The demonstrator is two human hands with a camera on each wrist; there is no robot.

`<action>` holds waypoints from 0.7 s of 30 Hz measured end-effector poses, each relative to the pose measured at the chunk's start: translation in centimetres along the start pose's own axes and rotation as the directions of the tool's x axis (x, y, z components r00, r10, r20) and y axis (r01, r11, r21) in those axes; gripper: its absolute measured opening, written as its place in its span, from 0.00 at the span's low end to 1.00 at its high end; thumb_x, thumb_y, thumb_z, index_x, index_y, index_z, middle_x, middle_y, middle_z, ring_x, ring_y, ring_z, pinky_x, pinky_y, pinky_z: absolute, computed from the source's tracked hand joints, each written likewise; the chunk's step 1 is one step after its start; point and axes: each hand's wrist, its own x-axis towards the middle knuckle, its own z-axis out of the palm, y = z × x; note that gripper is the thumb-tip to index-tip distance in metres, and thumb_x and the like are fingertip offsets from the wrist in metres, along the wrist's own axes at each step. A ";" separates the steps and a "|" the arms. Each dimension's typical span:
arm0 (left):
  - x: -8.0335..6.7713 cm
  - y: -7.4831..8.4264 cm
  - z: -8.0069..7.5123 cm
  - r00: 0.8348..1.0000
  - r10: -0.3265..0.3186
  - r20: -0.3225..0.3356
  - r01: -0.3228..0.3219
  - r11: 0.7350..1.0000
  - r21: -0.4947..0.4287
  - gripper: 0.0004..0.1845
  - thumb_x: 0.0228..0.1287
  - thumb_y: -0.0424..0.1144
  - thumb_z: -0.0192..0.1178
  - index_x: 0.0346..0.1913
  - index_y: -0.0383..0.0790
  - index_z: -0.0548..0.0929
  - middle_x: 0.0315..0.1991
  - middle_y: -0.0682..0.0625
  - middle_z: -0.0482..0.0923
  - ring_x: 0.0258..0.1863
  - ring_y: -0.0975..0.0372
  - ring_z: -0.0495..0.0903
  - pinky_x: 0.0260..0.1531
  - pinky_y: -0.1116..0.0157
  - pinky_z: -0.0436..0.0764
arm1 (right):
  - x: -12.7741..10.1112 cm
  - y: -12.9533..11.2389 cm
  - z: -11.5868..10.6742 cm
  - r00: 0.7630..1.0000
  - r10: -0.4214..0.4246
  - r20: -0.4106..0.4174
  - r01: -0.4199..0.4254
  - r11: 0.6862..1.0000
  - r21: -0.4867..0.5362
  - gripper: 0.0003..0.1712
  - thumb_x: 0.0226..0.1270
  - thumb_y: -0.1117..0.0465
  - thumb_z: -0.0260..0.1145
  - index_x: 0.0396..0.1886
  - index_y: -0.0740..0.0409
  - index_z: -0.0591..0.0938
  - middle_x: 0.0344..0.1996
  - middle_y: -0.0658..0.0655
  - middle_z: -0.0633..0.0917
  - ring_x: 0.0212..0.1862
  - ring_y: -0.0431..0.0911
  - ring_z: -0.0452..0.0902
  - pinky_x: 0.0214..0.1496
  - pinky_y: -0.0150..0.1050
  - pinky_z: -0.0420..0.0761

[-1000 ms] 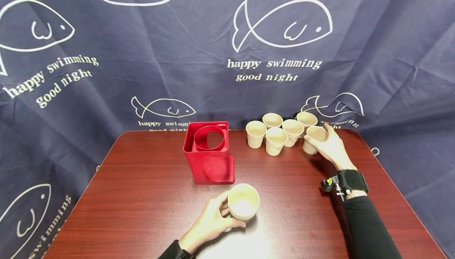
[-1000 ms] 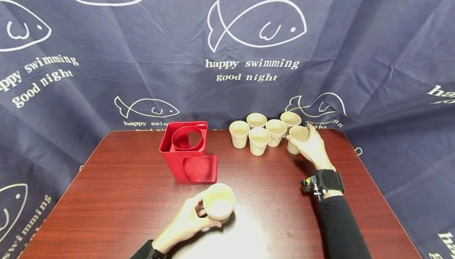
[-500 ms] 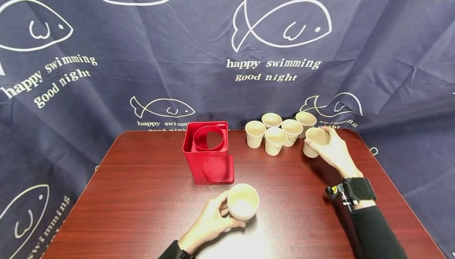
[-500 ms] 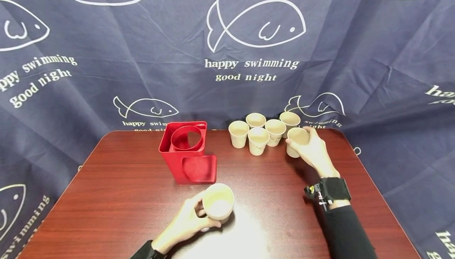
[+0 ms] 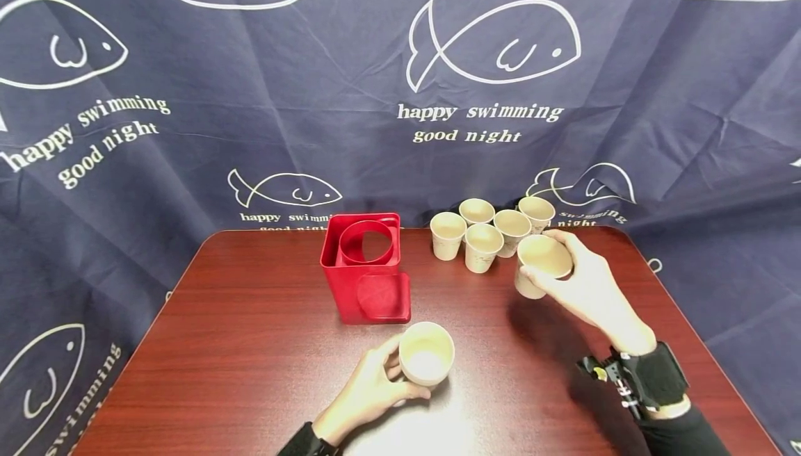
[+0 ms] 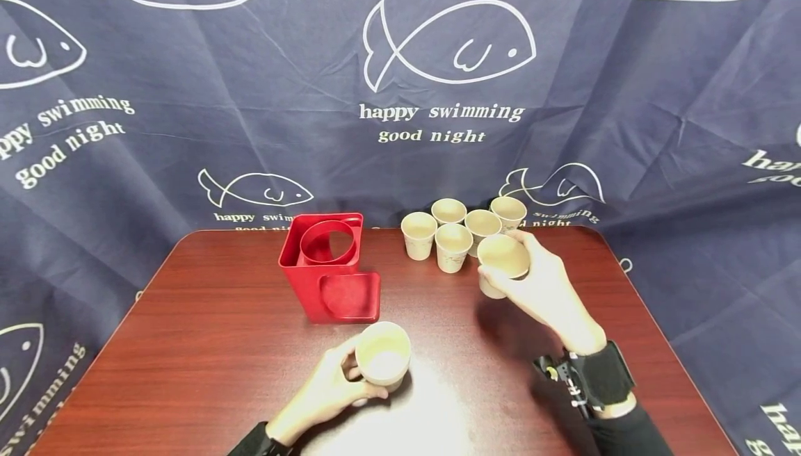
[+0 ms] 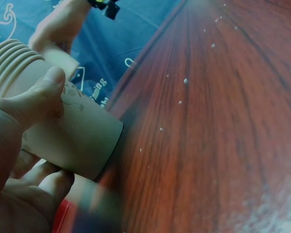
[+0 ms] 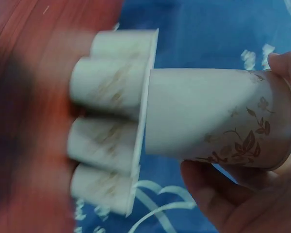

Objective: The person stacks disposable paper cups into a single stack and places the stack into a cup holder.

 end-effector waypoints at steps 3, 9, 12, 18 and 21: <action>0.0 0.0 0.0 1.000 0.005 -0.001 -0.005 1.000 0.000 0.42 0.49 0.29 0.80 0.70 0.36 0.73 0.62 0.37 0.81 0.60 0.62 0.82 0.59 0.69 0.82 | -0.6 -2.1 -0.1 0.999 -0.038 0.025 0.037 0.999 0.012 0.40 0.56 0.51 0.81 0.68 0.48 0.77 0.52 0.53 0.87 0.46 0.34 0.77 0.48 0.21 0.70; 0.0 0.0 0.0 1.000 0.007 -0.007 -0.007 1.000 -0.002 0.42 0.50 0.30 0.80 0.69 0.33 0.72 0.61 0.34 0.80 0.59 0.63 0.82 0.59 0.70 0.81 | -1.6 -6.8 0.3 0.978 -0.164 0.130 0.146 0.980 0.138 0.40 0.52 0.54 0.83 0.66 0.43 0.78 0.50 0.46 0.87 0.46 0.37 0.81 0.50 0.20 0.76; 0.0 0.0 -0.1 1.000 0.006 -0.002 -0.006 1.000 -0.017 0.42 0.50 0.29 0.80 0.70 0.33 0.72 0.61 0.35 0.80 0.59 0.63 0.82 0.60 0.70 0.81 | -2.2 -8.7 0.9 0.953 -0.219 0.211 0.145 0.937 0.317 0.37 0.55 0.58 0.82 0.65 0.45 0.77 0.51 0.47 0.87 0.47 0.38 0.83 0.52 0.25 0.81; 0.0 0.0 -0.1 1.000 0.013 0.010 -0.013 1.000 -0.018 0.43 0.49 0.29 0.80 0.70 0.37 0.73 0.62 0.38 0.80 0.60 0.62 0.82 0.59 0.69 0.82 | -3.2 -10.9 2.3 0.899 -0.311 0.309 0.081 0.811 0.580 0.34 0.59 0.68 0.78 0.65 0.54 0.75 0.52 0.55 0.87 0.54 0.44 0.85 0.57 0.39 0.86; -0.1 -0.1 -0.1 1.000 0.021 0.015 -0.021 1.000 -0.002 0.43 0.50 0.31 0.80 0.71 0.39 0.73 0.63 0.40 0.80 0.60 0.61 0.82 0.60 0.69 0.82 | -3.3 -11.5 2.8 0.879 -0.354 0.321 0.106 0.800 0.591 0.36 0.59 0.66 0.79 0.66 0.52 0.75 0.54 0.53 0.87 0.57 0.46 0.84 0.60 0.39 0.85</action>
